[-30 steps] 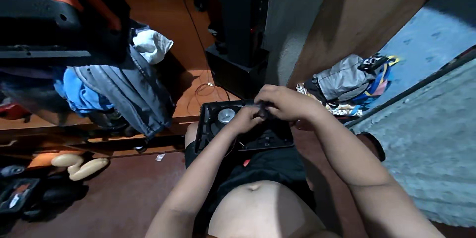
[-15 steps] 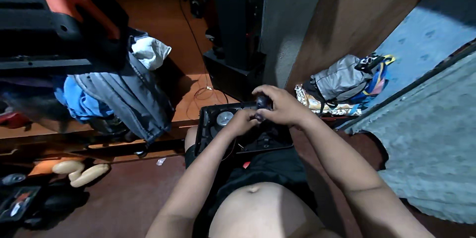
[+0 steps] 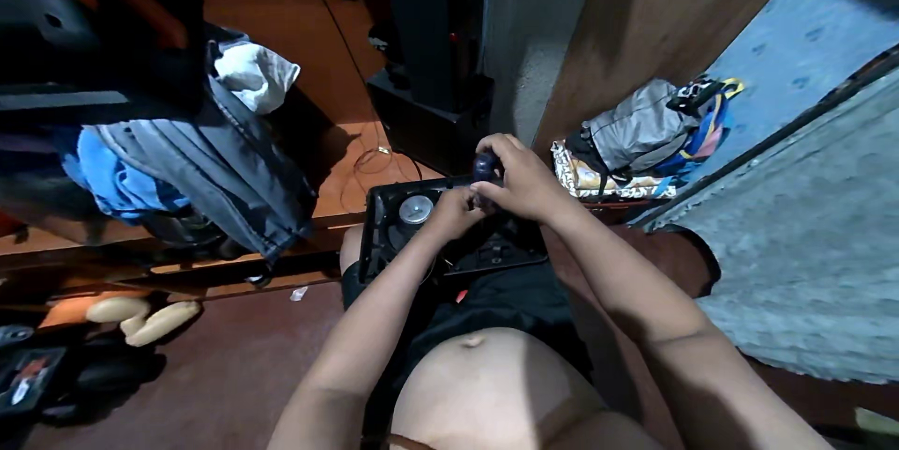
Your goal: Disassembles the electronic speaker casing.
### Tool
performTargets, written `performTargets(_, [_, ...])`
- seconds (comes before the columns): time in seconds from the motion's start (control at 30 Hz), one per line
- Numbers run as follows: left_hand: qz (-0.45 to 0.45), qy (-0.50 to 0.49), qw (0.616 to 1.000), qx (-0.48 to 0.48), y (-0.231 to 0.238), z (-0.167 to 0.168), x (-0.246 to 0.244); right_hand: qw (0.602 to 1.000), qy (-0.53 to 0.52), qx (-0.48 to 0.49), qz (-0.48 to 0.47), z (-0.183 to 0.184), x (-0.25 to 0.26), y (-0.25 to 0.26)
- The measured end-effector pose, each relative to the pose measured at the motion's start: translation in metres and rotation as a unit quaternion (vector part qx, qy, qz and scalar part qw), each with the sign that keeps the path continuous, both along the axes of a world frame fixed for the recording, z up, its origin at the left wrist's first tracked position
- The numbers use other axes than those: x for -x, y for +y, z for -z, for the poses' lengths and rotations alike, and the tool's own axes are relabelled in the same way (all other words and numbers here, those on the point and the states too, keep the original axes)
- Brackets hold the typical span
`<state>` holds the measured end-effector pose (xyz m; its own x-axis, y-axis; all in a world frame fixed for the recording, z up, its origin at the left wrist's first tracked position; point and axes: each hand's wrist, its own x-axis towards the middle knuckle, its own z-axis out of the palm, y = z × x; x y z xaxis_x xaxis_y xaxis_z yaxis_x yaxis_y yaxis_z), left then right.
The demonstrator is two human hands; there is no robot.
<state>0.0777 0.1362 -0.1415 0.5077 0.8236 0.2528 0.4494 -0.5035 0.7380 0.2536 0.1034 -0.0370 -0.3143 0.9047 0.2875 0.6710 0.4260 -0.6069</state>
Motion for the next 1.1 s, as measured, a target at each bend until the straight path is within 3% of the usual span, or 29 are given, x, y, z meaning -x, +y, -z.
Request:
performTargets(0.43, [0.011,0.109,0.991,-0.081,-0.012,-0.002,-0.003,1.0,0.007,0.017,-0.014,0.023,0.004,-0.008])
performTargets(0.6, [-0.023,0.329,0.937,-0.114,-0.003,0.03,-0.004,0.999,0.034,0.018,-0.006,0.023,0.0,-0.023])
performTargets(0.7, [-0.034,0.386,0.915,-0.115,-0.001,0.046,-0.008,0.997,0.06,0.038,-0.004,0.027,-0.006,-0.027])
performTargets(0.9, [-0.011,0.402,0.912,-0.078,0.002,0.05,-0.018,0.99,0.143,0.018,-0.007,0.036,-0.018,-0.03])
performTargets(1.1, [-0.003,0.379,0.925,-0.02,0.0,0.033,-0.015,0.96,0.266,-0.089,0.018,0.025,-0.038,-0.047])
